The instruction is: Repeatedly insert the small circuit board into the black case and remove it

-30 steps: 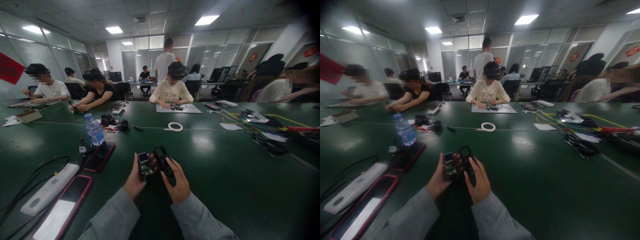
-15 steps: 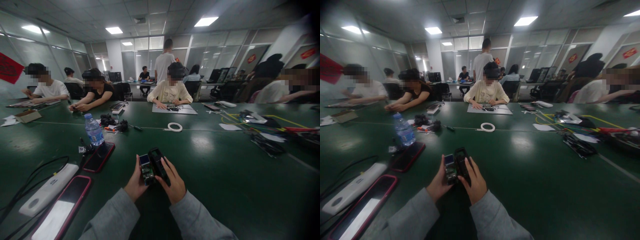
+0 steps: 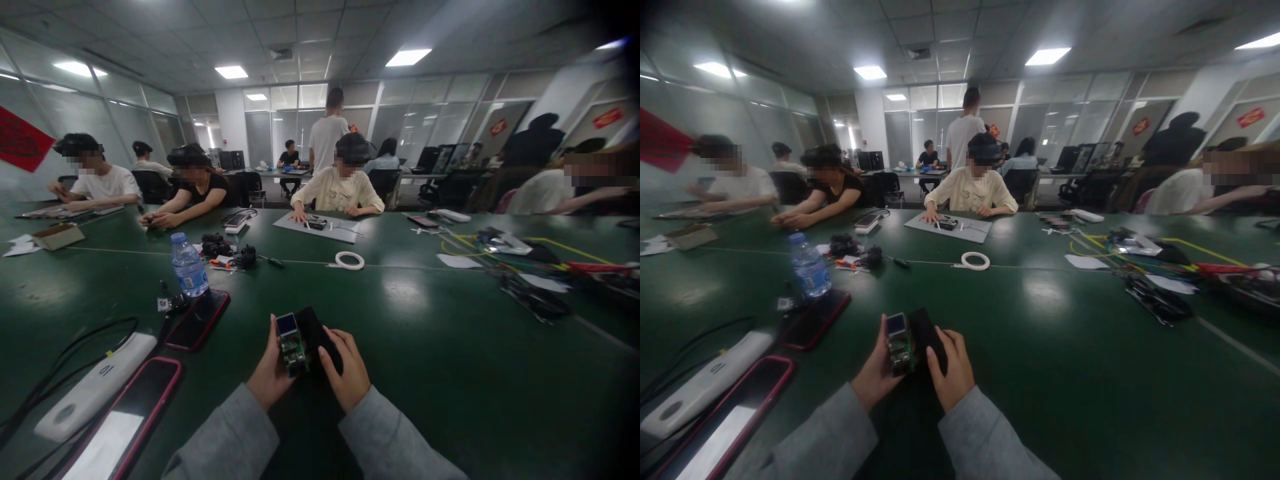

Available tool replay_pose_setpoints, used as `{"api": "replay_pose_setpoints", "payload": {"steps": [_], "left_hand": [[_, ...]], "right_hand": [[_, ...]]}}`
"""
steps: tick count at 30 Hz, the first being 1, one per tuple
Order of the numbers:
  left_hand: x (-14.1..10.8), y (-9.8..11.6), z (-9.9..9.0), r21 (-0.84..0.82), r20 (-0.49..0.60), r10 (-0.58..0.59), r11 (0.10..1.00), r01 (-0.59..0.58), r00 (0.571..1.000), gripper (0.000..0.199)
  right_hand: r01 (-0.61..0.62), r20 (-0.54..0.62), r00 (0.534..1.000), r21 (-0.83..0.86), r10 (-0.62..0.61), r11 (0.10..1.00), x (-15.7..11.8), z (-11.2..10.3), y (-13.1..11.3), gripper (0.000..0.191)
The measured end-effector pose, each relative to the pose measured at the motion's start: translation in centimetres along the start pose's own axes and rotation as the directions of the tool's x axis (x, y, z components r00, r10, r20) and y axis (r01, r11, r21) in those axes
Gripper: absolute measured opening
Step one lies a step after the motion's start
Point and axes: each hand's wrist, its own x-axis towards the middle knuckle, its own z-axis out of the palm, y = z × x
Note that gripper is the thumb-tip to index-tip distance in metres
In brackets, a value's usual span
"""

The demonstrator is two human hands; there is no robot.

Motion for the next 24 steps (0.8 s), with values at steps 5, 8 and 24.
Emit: {"api": "replay_pose_setpoints", "payload": {"steps": [5,8,24], "left_hand": [[-0.2,0.0,0.3,-0.01,0.019,0.013,1.0,-0.013,1.0,0.052],[-0.3,0.0,0.6,-0.015,0.021,0.029,0.999,-0.029,0.999,0.049],[-0.6,1.2,0.3,-0.067,0.101,0.176,0.983,-0.17,0.979,0.053]], "right_hand": [[0.044,0.049,0.998,0.012,-0.045,0.999,0.0,0.0,-0.3,0.059],[0.096,0.077,0.992,0.002,-0.096,0.995,-0.1,0.0,-0.4,0.056],[-0.188,-0.158,0.969,0.039,0.192,0.981,1.0,-1.9,4.6,0.036]]}}
